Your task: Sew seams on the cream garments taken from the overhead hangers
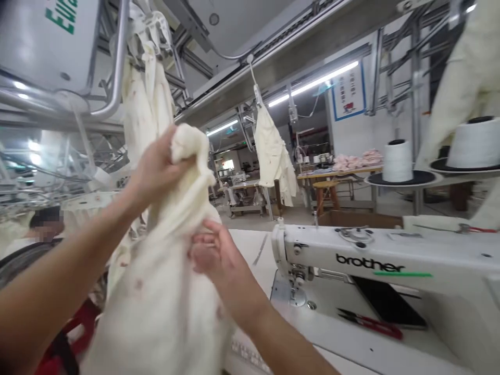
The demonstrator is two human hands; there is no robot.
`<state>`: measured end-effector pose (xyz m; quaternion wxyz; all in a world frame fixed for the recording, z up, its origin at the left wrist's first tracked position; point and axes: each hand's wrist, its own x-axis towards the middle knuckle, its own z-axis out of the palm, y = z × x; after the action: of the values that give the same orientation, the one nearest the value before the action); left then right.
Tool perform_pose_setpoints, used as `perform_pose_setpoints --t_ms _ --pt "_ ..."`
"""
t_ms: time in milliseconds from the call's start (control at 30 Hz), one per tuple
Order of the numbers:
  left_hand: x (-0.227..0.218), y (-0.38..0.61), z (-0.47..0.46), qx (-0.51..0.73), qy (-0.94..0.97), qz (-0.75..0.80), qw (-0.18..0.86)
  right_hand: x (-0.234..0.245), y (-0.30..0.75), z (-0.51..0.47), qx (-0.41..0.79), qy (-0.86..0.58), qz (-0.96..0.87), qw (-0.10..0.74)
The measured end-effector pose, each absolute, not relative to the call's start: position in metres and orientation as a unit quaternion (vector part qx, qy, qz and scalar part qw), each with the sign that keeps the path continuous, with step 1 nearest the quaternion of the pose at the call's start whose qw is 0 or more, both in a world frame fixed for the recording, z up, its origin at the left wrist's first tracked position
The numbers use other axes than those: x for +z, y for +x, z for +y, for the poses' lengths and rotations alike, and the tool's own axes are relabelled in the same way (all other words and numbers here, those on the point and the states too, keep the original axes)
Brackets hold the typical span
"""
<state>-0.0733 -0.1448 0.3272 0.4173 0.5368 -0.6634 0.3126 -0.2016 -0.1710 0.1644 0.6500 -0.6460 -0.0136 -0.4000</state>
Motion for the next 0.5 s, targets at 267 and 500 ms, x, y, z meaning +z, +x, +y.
perform_pose_setpoints --t_ms 267,500 --pt "0.289 -0.098 -0.125 0.285 0.611 -0.653 0.346 0.174 -0.197 -0.198 -0.415 -0.557 0.101 0.712" --pt "0.177 -0.056 -0.108 0.059 0.691 -0.617 0.371 0.12 -0.276 -0.212 -0.256 -0.591 0.095 0.759"
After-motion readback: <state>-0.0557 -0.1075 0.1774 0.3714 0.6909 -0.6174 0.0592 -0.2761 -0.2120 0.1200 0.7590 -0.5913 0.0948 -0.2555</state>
